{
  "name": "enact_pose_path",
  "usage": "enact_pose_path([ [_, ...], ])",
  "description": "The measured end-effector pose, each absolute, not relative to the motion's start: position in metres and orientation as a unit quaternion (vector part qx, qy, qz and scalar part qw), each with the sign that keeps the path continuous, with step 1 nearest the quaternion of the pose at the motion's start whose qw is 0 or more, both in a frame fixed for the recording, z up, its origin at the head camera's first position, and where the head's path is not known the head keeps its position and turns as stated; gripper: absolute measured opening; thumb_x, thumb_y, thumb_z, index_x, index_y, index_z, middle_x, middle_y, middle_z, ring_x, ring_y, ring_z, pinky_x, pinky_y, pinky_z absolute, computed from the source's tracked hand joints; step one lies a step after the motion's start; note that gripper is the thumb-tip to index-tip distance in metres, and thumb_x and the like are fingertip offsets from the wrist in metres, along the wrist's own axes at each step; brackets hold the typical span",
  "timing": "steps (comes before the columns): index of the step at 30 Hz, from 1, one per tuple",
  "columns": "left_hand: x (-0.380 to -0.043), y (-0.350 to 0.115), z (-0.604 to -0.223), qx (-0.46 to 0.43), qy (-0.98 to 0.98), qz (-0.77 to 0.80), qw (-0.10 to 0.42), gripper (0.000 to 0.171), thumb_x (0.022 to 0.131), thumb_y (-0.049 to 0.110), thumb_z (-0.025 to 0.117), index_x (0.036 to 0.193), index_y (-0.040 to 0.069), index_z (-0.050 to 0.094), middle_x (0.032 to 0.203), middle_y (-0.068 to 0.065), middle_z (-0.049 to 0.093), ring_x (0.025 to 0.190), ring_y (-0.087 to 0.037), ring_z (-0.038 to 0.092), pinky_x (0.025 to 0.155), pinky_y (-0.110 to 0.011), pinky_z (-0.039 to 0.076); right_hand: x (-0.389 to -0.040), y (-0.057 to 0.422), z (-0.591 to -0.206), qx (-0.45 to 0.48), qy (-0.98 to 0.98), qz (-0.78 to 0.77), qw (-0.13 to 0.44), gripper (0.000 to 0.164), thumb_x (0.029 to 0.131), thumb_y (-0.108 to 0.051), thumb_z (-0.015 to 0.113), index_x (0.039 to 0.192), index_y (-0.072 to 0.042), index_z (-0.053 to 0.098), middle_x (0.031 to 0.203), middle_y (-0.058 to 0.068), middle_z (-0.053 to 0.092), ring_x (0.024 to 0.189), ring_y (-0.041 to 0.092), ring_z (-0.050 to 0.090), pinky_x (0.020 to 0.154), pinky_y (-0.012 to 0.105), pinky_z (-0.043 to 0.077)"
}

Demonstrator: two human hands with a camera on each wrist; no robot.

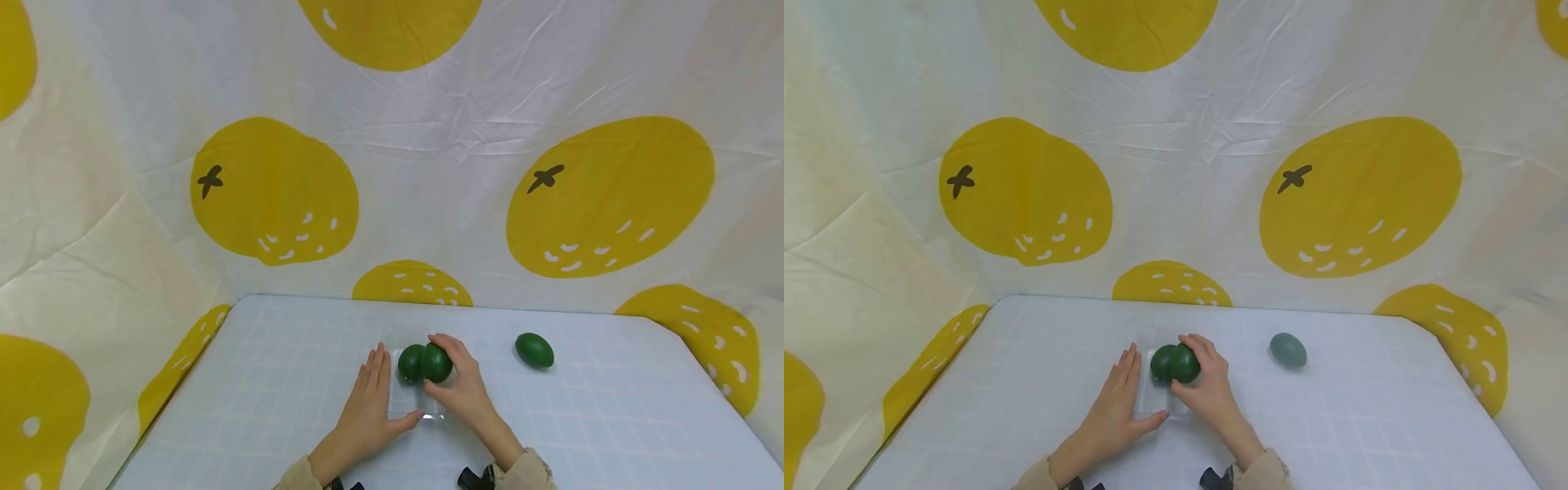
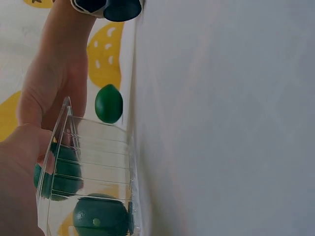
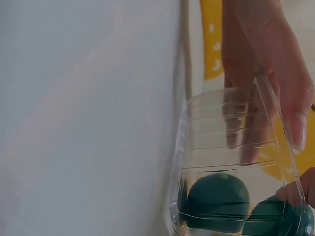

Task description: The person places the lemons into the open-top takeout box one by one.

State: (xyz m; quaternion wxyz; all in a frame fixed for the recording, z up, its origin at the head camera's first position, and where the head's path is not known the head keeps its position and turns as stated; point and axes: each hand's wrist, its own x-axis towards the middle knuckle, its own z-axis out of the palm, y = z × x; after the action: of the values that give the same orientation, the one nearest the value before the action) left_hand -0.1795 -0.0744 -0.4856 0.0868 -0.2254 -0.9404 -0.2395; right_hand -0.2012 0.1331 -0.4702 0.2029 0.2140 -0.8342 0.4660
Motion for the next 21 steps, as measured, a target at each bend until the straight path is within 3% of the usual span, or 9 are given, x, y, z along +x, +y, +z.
enact_pose_path([
  [8, -0.1793, -0.0732, -0.4846, -0.228, -0.941, -0.237, 0.081, 0.116, 0.084, 0.079, 0.050, 0.154, -0.008, 0.018, 0.165, -0.018, 0.003, 0.151, -0.036, 0.008, 0.118, -0.053, 0.019, -0.2019, 0.1311, -0.4777, 0.236, -0.863, 0.388, 0.220, 0.073, 0.066, -0.011, 0.083, 0.135, -0.011, 0.059, 0.136, 0.017, 0.054, 0.117, 0.033, 0.055, 0.088, 0.052, 0.030],
  [14, -0.1795, -0.0733, -0.4847, -0.231, -0.941, -0.237, 0.077, 0.115, 0.085, 0.078, 0.049, 0.155, -0.007, 0.016, 0.165, -0.015, 0.000, 0.151, -0.031, 0.003, 0.118, -0.052, 0.018, -0.2012, 0.1306, -0.4799, 0.249, -0.885, 0.342, 0.195, 0.075, 0.066, -0.015, 0.083, 0.136, -0.012, 0.059, 0.136, 0.016, 0.055, 0.118, 0.032, 0.052, 0.090, 0.057, 0.030],
  [21, -0.1794, -0.0719, -0.4855, -0.229, -0.943, -0.228, 0.081, 0.116, 0.085, 0.079, 0.048, 0.155, -0.007, 0.015, 0.165, -0.016, 0.002, 0.151, -0.035, 0.008, 0.118, -0.053, 0.019, -0.1982, 0.1287, -0.4769, 0.233, -0.906, 0.316, 0.160, 0.067, 0.068, -0.013, 0.082, 0.133, -0.011, 0.063, 0.135, 0.013, 0.058, 0.121, 0.031, 0.048, 0.094, 0.061, 0.029],
])
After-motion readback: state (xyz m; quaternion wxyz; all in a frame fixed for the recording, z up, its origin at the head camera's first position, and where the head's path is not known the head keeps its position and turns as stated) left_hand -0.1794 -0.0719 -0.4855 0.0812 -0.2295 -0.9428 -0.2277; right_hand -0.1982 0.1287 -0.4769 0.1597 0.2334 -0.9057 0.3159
